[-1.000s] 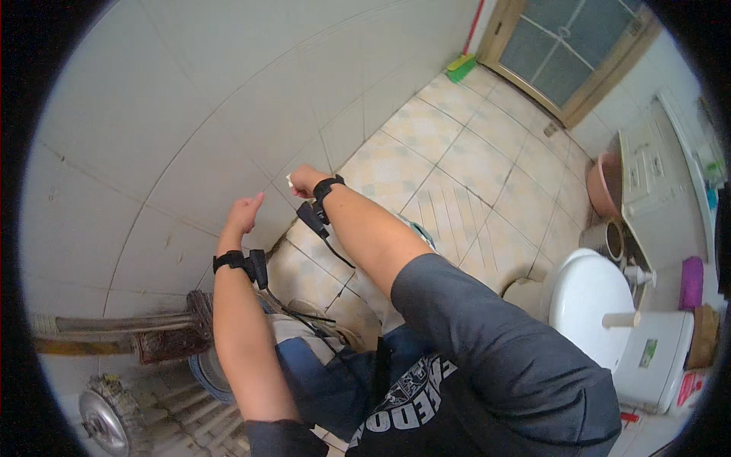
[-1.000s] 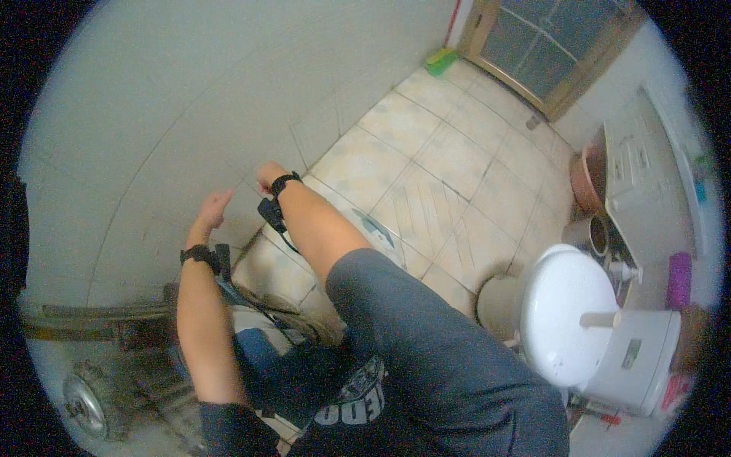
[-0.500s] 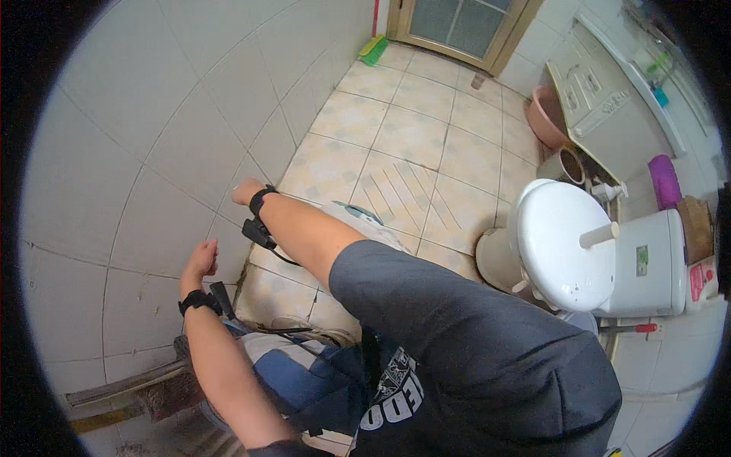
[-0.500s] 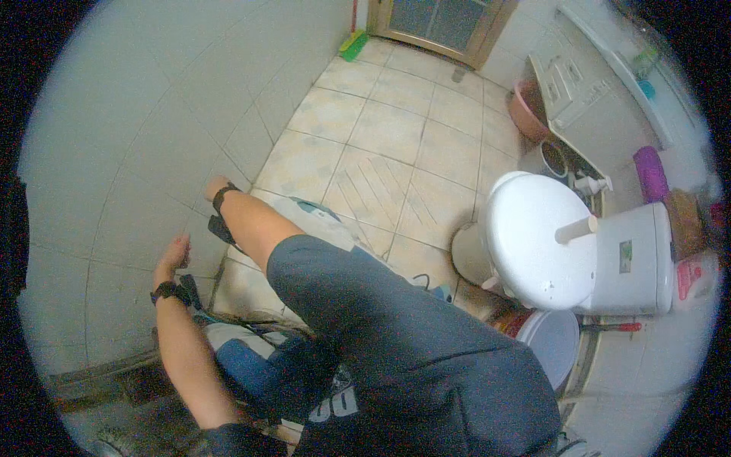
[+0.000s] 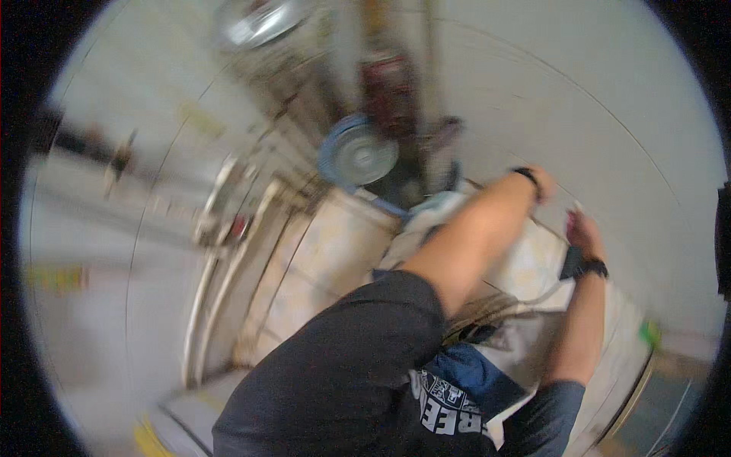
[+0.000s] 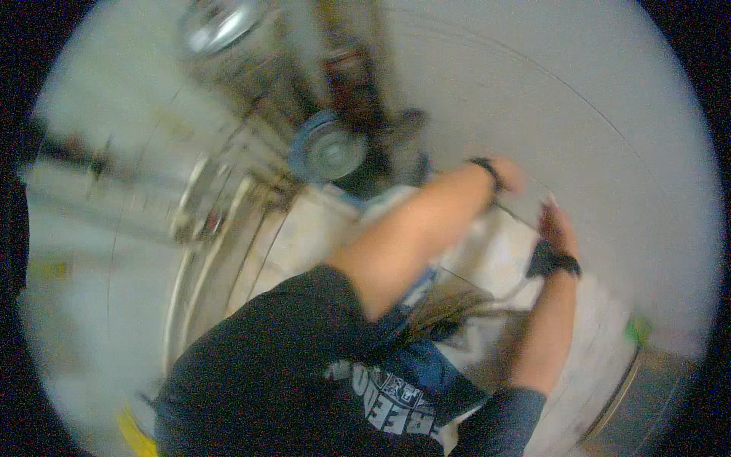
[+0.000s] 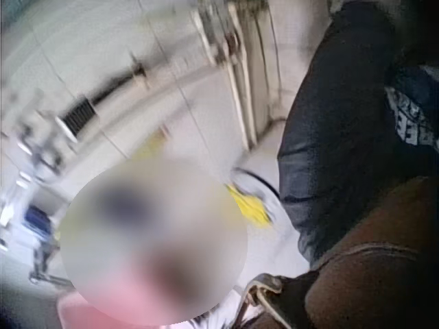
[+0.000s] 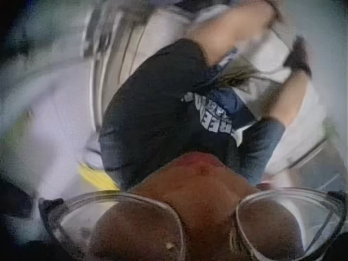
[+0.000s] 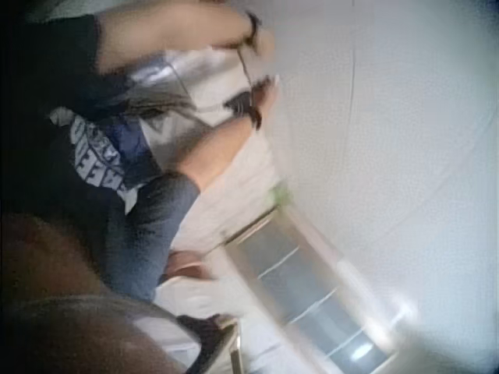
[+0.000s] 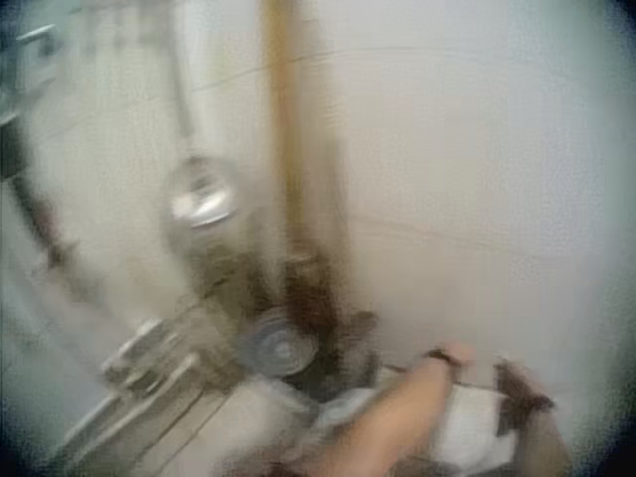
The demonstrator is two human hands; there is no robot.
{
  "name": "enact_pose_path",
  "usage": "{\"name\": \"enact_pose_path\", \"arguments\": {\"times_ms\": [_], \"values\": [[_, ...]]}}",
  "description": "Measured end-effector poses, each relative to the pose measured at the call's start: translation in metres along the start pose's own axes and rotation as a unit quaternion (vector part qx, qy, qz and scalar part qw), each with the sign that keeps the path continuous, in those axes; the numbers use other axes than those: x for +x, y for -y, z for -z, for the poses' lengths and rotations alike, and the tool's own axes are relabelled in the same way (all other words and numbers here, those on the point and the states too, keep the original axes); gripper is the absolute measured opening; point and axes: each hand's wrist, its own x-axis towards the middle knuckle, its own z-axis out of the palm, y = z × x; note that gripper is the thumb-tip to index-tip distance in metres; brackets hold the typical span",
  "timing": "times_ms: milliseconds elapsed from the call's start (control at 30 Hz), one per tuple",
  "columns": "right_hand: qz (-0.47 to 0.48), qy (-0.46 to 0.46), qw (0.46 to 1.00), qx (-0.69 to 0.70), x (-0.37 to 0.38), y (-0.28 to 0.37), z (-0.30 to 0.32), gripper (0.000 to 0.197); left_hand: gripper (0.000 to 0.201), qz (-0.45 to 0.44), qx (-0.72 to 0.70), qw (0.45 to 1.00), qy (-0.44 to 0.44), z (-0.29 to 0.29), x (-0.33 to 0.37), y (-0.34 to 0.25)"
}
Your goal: The recorder uses a piece of white paper or cloth to wipe and clean specific spots on the bathroom wall tiles.
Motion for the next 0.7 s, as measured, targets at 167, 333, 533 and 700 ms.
{"name": "enact_pose_path", "arguments": {"times_ms": [167, 333, 533, 700], "values": [[-0.097, 0.095, 0.99, 0.036, 0.013, 0.009, 0.017, 0.025, 0.018, 0.026, -0.149, 0.986, 0.075, 0.009, 0.004, -0.046], [-0.019, 0.129, 0.991, 0.018, -0.006, 0.019, -0.041, 0.014, 0.039, 0.013, -0.264, 0.963, 0.04, -0.02, 0.041, -0.019], [0.07, 0.069, 0.988, 0.122, -0.01, 0.025, -0.022, 0.019, 0.035, -0.023, -0.274, 0.961, -0.039, -0.021, 0.066, -0.036], [0.029, 0.1, 0.978, 0.179, 0.047, -0.016, 0.06, 0.019, 0.024, -0.01, -0.303, 0.952, -0.027, -0.026, 0.077, -0.069]]}}
